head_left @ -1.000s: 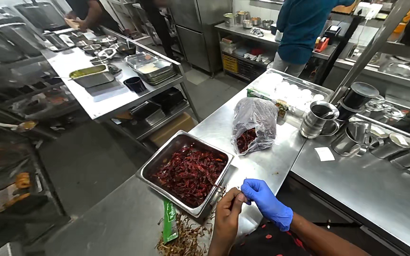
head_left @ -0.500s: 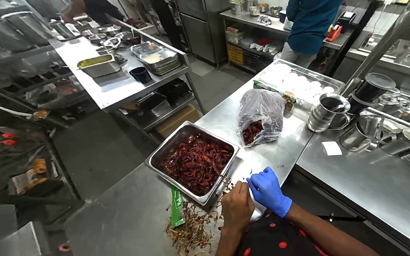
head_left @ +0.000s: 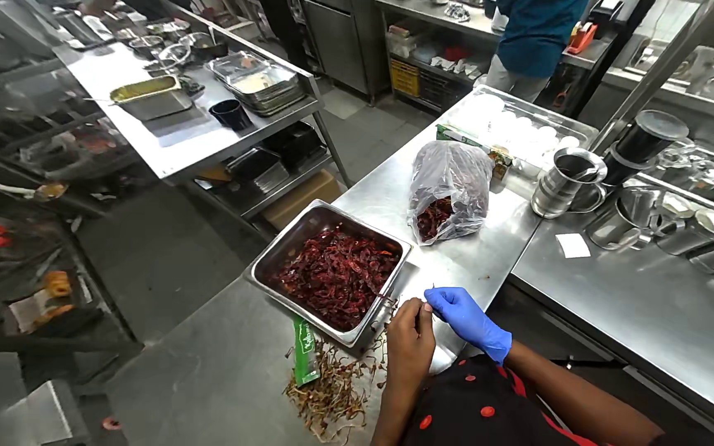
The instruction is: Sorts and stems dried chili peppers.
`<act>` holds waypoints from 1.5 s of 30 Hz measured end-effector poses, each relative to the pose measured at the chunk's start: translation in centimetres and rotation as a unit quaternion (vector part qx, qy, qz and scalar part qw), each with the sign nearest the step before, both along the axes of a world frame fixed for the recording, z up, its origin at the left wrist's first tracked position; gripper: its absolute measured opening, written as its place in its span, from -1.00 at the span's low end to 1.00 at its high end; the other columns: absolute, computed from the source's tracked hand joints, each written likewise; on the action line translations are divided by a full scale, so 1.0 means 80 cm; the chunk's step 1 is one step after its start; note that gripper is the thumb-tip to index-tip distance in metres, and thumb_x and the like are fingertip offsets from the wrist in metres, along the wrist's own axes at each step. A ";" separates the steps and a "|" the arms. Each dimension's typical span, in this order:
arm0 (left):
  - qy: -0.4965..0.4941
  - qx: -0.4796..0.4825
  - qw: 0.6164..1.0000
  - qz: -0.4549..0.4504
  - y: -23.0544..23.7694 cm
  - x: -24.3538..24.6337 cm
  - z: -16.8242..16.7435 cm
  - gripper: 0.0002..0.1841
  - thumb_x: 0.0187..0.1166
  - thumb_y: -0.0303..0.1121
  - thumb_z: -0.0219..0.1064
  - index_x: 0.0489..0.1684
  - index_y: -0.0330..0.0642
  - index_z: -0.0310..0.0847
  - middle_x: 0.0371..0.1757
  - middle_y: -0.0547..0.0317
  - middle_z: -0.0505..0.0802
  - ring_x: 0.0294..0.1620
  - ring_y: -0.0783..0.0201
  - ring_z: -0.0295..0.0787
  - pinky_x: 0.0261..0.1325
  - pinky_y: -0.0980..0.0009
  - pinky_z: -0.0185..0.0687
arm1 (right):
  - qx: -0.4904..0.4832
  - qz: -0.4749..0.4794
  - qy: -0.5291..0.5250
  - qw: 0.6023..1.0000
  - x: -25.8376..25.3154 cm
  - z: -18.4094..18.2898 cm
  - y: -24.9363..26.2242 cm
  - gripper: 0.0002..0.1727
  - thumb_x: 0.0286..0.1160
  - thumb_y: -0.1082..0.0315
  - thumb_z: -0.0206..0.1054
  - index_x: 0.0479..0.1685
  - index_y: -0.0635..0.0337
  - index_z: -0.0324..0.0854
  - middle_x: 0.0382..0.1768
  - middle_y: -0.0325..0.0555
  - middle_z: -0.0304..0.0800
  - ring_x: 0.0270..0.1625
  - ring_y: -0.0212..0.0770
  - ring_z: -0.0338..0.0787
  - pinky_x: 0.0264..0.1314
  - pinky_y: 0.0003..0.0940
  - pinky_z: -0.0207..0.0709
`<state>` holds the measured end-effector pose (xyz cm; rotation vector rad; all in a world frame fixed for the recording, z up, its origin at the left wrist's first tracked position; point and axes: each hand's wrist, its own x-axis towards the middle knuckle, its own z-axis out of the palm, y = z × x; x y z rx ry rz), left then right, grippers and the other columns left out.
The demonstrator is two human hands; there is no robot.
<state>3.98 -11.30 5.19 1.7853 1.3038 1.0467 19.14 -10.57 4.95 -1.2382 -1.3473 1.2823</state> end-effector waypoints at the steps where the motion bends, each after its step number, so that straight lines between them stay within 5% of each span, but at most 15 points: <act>1: -0.072 -0.048 0.996 -0.028 0.003 -0.003 0.000 -0.68 0.75 -0.16 0.15 -0.43 -0.05 0.64 -0.58 0.28 0.56 -0.62 0.35 0.44 -0.54 0.38 0.41 | -0.015 0.010 0.061 0.998 -0.001 0.001 0.000 -0.44 0.82 0.03 0.08 -0.65 0.12 0.49 -0.73 -0.25 0.31 -0.64 -0.36 0.33 -0.55 -0.42 0.21; 6: -0.386 -0.131 0.903 -0.140 0.001 -0.008 0.018 -0.76 0.72 -0.19 0.28 -0.33 -0.08 0.70 -0.59 0.32 0.53 -0.66 0.51 0.33 -0.56 0.59 0.30 | -0.099 0.067 0.440 0.890 -0.009 0.017 -0.009 -0.45 0.79 0.06 0.06 -0.77 -0.08 0.33 -0.76 -0.44 0.24 -0.67 -0.50 0.30 -0.52 -0.60 0.23; 9: -0.479 -0.163 0.847 -0.163 0.003 -0.017 0.026 -0.79 0.67 -0.13 0.35 -0.24 -0.04 0.75 -0.53 0.36 0.59 -0.61 0.54 0.42 -0.50 0.59 0.40 | -0.108 0.117 0.583 0.796 0.000 0.027 -0.002 -0.40 0.85 -0.03 -0.05 -0.76 -0.10 0.31 -0.77 -0.41 0.24 -0.62 -0.39 0.39 -0.25 -0.43 0.48; 11: -0.375 -0.141 0.907 -0.133 0.006 -0.020 0.021 -0.72 0.75 -0.17 0.25 -0.34 -0.10 0.69 -0.56 0.33 0.55 -0.65 0.53 0.34 -0.56 0.60 0.31 | -0.083 0.112 0.503 0.853 0.002 0.029 0.004 -0.43 0.87 -0.02 -0.10 -0.71 -0.11 0.31 -0.73 -0.42 0.24 -0.59 -0.41 0.37 -0.30 -0.47 0.40; 14: 0.007 -0.086 0.993 -0.084 0.015 -0.040 0.019 -0.68 0.74 -0.16 0.18 -0.38 -0.05 0.75 -0.54 0.33 0.70 -0.57 0.38 0.55 -0.47 0.38 0.51 | -0.043 0.064 0.080 0.994 0.015 -0.003 0.013 -0.41 0.83 0.03 0.03 -0.70 0.11 0.42 -0.72 -0.28 0.34 -0.60 -0.36 0.39 -0.48 -0.40 0.27; 16: 0.255 -0.127 0.955 -0.078 0.028 -0.057 0.030 -0.65 0.76 -0.08 0.14 -0.23 -0.06 0.78 -0.39 0.18 0.81 -0.32 0.16 0.78 -0.14 0.03 0.72 | -0.049 0.113 -0.302 0.945 0.028 -0.042 0.016 -0.41 0.75 -0.09 0.05 -0.52 0.17 0.68 -0.57 -0.06 0.63 -0.40 -0.07 0.67 -0.26 -0.02 0.49; 18: 0.373 -0.182 0.906 -0.084 0.046 -0.072 0.044 -0.65 0.79 -0.11 0.13 0.09 -0.08 0.80 -0.05 0.01 0.90 0.04 0.00 0.85 0.20 -0.14 0.69 | -0.085 0.213 -0.494 0.838 0.029 -0.070 0.006 -0.41 0.75 -0.08 -0.02 -0.23 0.23 0.74 -0.25 0.18 0.83 -0.02 0.22 0.81 0.11 0.30 0.50; 20: 0.374 -0.097 0.921 -0.048 0.063 -0.095 0.043 -0.68 0.74 -0.20 0.22 0.22 -0.13 0.77 0.10 -0.09 0.85 0.18 -0.08 0.80 0.32 -0.16 0.65 | -0.103 0.268 -0.507 0.813 0.022 -0.078 -0.003 -0.44 0.73 -0.05 0.00 -0.20 0.27 0.72 -0.19 0.25 0.81 0.03 0.32 0.80 0.06 0.40 0.48; 22: 0.328 0.058 0.943 0.029 0.084 -0.110 0.039 -0.45 0.64 -0.22 0.34 0.59 -0.24 0.50 0.41 -0.33 0.66 0.40 -0.31 0.63 0.43 -0.31 0.52 | -0.091 0.251 -0.421 0.867 0.010 -0.074 -0.006 -0.44 0.72 -0.13 0.01 -0.10 0.18 0.71 -0.23 0.16 0.80 -0.04 0.22 0.80 0.01 0.31 0.52; 25: 0.341 0.113 0.932 0.048 0.112 -0.111 0.029 -0.15 0.60 -0.10 0.34 0.89 -0.17 0.02 0.85 -0.23 0.20 0.81 -0.32 0.11 0.73 -0.36 0.07 | -0.101 0.145 -0.322 0.930 -0.009 -0.058 0.002 -0.37 0.65 -0.33 0.08 0.27 -0.04 0.69 -0.24 -0.04 0.81 -0.14 0.01 0.80 0.00 0.16 0.61; 28: 0.389 0.080 0.916 -0.056 0.116 -0.095 -0.021 -0.36 0.74 -0.01 0.17 0.80 -0.04 0.30 0.81 -0.03 0.36 0.85 -0.12 0.14 0.80 -0.29 -0.02 | -0.071 0.083 -0.346 0.932 -0.003 -0.059 0.014 -0.42 0.65 -0.29 0.11 0.25 -0.07 0.71 -0.28 -0.12 0.81 -0.19 -0.06 0.80 -0.04 0.08 0.62; 30: 0.409 0.005 0.906 -0.103 0.109 -0.083 -0.045 -0.33 0.80 0.11 0.01 0.85 0.00 0.21 0.79 0.12 0.43 0.84 0.04 0.20 0.86 -0.17 -0.08 | -0.062 0.084 -0.353 0.930 0.012 -0.066 0.017 -0.44 0.66 -0.24 0.11 0.22 -0.03 0.73 -0.17 -0.11 0.85 -0.10 -0.07 0.83 0.04 0.08 0.64; 33: 0.405 -0.037 0.910 -0.083 0.109 -0.094 -0.050 -0.31 0.85 0.13 -0.22 0.89 -0.03 0.11 0.81 0.11 0.39 0.84 0.02 0.19 0.87 -0.15 -0.12 | -0.073 0.089 -0.361 0.926 0.038 -0.079 0.012 -0.46 0.67 -0.23 0.09 0.11 -0.02 0.77 -0.14 -0.13 0.86 -0.03 -0.09 0.84 0.09 0.08 0.64; 39: 0.426 -0.044 0.903 -0.041 0.131 -0.114 -0.052 -0.33 0.86 0.15 -0.33 0.79 0.08 0.32 0.76 0.22 0.49 0.87 -0.03 0.10 0.87 -0.19 -0.16 | -0.101 0.048 -0.363 0.925 0.070 -0.094 0.023 -0.51 0.69 -0.21 0.11 -0.01 -0.09 0.79 -0.21 -0.21 0.85 -0.08 -0.18 0.82 0.06 0.01 0.64; 45: 0.386 0.030 0.922 -0.025 0.127 -0.108 -0.080 -0.41 0.89 0.01 -0.26 0.59 -0.03 0.57 0.61 0.17 0.66 0.82 -0.04 0.24 0.87 -0.20 -0.17 | 0.045 -0.024 -0.439 0.897 0.079 -0.109 0.125 -0.58 0.66 0.04 0.26 0.39 -0.09 0.71 0.17 -0.05 0.83 0.21 0.01 0.81 0.26 0.15 0.65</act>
